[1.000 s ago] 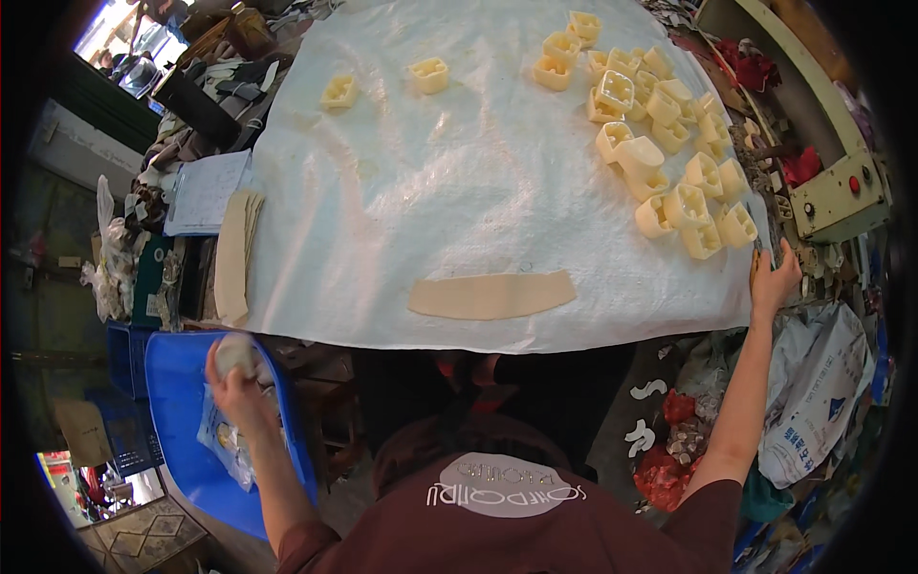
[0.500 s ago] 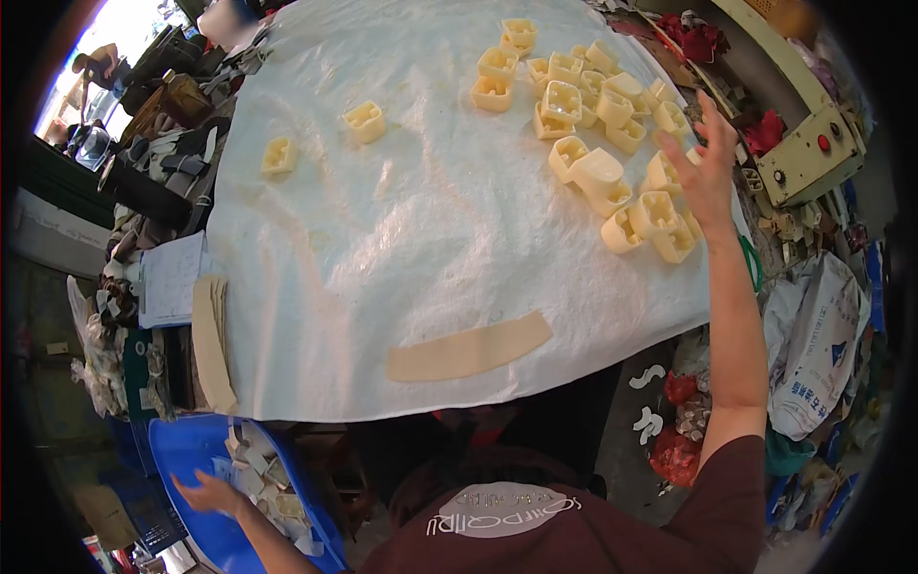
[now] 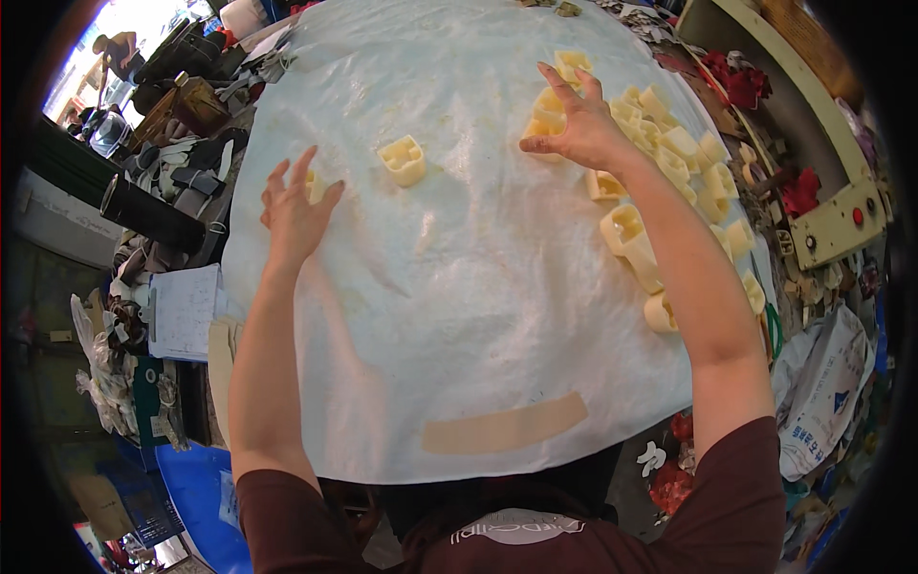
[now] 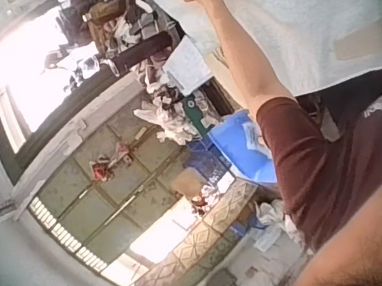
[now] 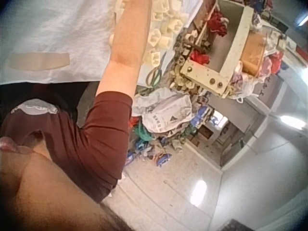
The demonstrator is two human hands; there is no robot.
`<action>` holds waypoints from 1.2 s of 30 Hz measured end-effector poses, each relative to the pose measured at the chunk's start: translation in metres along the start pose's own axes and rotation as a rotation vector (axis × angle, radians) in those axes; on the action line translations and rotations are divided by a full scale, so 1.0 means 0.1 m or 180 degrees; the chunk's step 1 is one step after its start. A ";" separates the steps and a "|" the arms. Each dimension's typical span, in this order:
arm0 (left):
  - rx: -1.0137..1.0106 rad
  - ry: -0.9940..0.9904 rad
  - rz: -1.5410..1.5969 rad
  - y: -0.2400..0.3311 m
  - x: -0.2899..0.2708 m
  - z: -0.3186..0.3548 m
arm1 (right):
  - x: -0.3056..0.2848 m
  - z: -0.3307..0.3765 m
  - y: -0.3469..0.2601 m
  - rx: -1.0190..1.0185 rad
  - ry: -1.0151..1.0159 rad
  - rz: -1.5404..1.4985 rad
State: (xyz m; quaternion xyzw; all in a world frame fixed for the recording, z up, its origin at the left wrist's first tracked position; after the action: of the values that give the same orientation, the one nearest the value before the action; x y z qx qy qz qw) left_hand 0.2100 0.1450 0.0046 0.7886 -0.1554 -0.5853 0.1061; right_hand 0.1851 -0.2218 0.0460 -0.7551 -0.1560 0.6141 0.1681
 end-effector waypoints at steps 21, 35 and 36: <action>0.0621 0.0266 0.0310 -0.36 0.28 -0.47 | 0.28 -0.59 0.09 0.1253 0.0008 0.0484; -0.0059 0.0443 0.1663 -0.41 -0.31 -0.64 | 0.11 -0.94 0.19 0.1154 -0.0889 0.0083; 0.0513 0.0467 0.1068 -0.19 -0.29 -0.61 | 0.11 -0.94 0.16 0.1168 -0.1017 0.0203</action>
State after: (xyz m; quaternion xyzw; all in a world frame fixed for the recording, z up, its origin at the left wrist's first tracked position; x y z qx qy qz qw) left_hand 0.2629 0.1728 0.0417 0.7982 -0.3229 -0.4861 0.1497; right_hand 0.2803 -0.2372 0.0469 -0.6098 -0.0426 0.7488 0.2561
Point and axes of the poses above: each hand's wrist, its own z-axis away from the middle knuckle, its own x-axis out of the palm, y = z × x, the point moved 1 cm from there along -z, towards the middle knuckle, and after that the axes turned 3 degrees about -z, right-handed, at the moved point
